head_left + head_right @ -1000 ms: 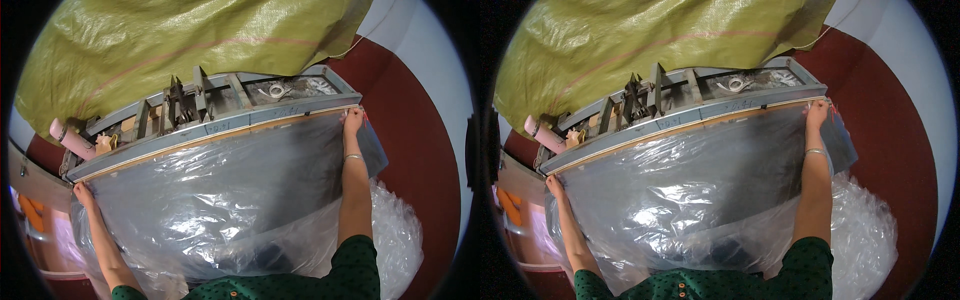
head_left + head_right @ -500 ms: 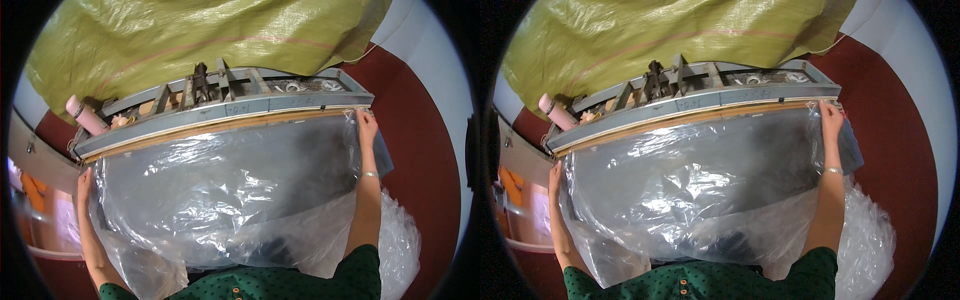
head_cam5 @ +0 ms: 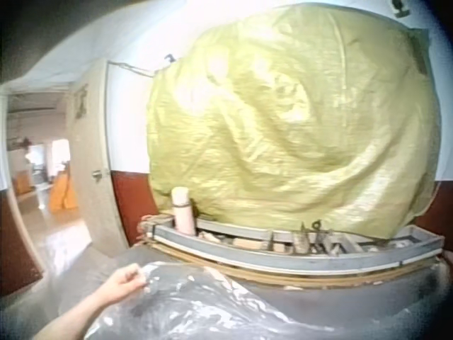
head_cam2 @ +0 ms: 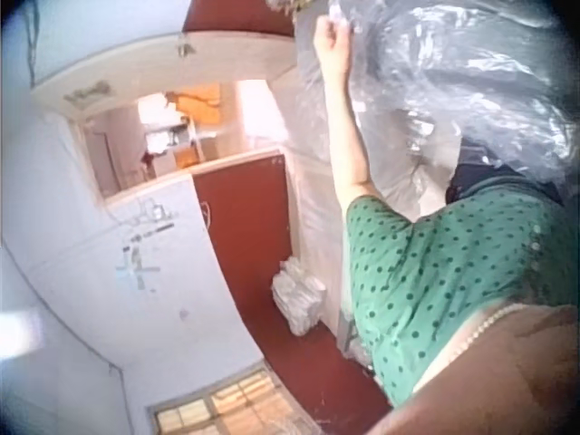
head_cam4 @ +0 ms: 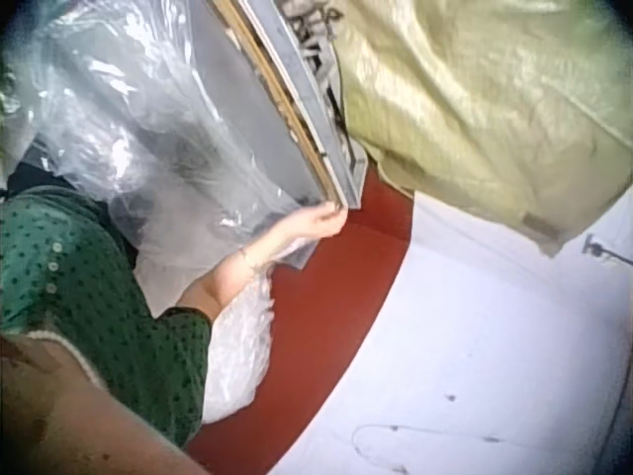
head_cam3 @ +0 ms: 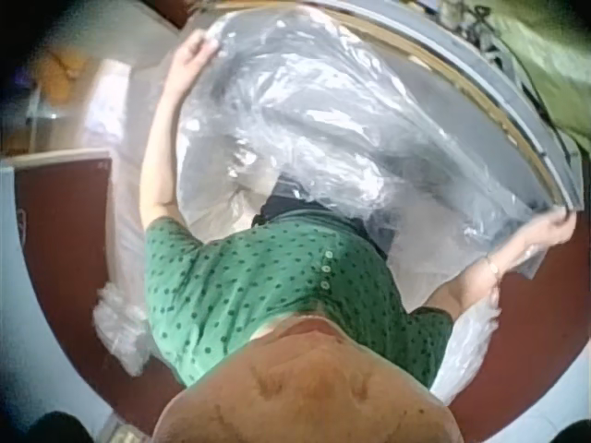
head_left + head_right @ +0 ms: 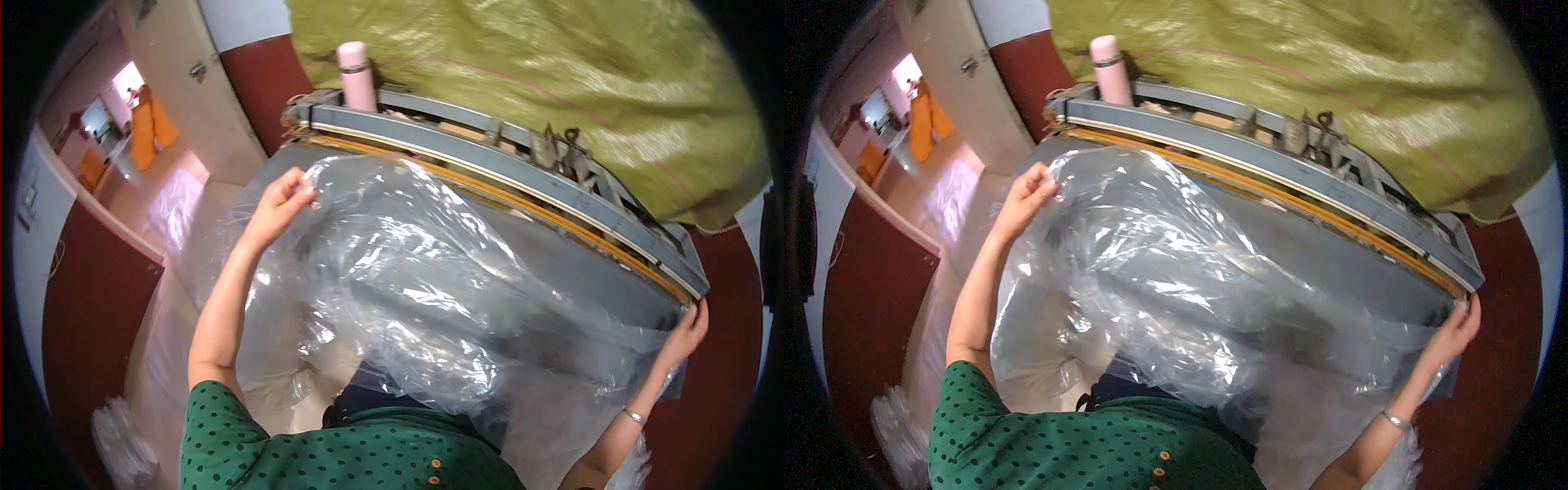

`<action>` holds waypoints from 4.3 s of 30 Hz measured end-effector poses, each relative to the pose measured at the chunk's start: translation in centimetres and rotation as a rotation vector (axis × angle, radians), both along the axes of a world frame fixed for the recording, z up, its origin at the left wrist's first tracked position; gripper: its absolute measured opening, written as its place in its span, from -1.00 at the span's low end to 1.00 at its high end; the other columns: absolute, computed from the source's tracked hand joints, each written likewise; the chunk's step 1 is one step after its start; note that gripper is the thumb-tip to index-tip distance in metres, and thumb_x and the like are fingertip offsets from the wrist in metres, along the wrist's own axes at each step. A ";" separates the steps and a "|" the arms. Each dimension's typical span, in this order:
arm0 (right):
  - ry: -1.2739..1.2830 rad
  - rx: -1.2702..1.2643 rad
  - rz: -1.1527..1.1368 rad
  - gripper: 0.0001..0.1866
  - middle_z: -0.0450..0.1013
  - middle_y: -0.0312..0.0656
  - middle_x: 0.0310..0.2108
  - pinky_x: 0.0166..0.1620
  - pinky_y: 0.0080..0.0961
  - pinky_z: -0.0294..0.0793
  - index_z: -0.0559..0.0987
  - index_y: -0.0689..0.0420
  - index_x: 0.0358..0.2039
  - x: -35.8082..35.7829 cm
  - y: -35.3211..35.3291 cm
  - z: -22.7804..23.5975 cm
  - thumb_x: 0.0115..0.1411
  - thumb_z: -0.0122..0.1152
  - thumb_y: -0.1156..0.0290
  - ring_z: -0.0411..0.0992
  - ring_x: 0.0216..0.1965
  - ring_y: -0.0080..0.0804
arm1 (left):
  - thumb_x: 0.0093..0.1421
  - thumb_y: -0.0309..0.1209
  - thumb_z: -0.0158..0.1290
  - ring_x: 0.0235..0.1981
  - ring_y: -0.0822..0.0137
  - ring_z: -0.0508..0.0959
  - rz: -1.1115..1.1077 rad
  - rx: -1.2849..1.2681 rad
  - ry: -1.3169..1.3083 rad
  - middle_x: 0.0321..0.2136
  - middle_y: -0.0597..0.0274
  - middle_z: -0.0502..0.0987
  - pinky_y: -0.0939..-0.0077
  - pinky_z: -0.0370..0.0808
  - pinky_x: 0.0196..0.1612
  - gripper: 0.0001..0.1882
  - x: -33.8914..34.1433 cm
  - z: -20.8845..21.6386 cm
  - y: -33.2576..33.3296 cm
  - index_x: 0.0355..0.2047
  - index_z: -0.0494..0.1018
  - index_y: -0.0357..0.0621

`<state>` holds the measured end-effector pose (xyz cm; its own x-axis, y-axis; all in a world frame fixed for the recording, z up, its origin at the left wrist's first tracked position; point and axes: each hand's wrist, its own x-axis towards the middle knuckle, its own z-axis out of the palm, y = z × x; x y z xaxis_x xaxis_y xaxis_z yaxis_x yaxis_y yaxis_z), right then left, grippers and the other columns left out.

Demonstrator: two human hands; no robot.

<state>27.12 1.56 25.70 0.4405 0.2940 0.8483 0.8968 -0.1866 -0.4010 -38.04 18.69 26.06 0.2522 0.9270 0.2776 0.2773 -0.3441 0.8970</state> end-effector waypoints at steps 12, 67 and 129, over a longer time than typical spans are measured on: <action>0.604 -0.718 1.657 -0.83 0.41 -0.32 -0.56 -0.40 -0.66 0.31 0.48 0.24 -0.55 -40.4 16.1 1.4 -0.03 0.18 0.39 0.35 -0.49 -0.58 | 0.01 -0.43 0.06 -0.50 0.40 0.35 0.055 0.402 0.419 -0.57 0.25 0.35 0.57 0.29 -0.38 -0.85 -2.6 4.2 -8.4 -0.49 0.33 -0.22; 0.441 -0.639 -0.942 -0.74 0.44 0.03 -0.35 -0.27 -0.23 0.42 0.43 0.19 -0.32 17.4 -8.5 -8.2 0.09 -0.22 0.38 0.43 -0.28 -0.09 | -0.03 -0.38 0.04 -0.08 0.09 0.35 -0.816 -0.413 0.361 -0.07 -0.06 0.30 0.34 0.30 -0.10 -0.39 29.9 -8.6 -20.5 0.04 0.08 -0.14; 0.455 -0.609 -0.693 -0.58 0.39 -0.02 -0.23 -0.18 -0.26 0.33 0.43 0.15 -0.20 26.1 -13.0 -12.3 0.10 -0.13 0.09 0.35 -0.21 -0.07 | -0.01 -0.39 0.02 -0.37 0.25 0.38 0.138 0.446 0.648 -0.57 0.27 0.42 0.24 0.14 -0.11 -0.90 14.8 -8.5 2.0 -0.59 0.40 -0.12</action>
<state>53.24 -11.47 13.37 0.9196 0.1774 0.3505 0.3015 -0.8907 -0.3404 -23.26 20.64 17.61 0.3817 0.7977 0.4669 0.7626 -0.5572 0.3285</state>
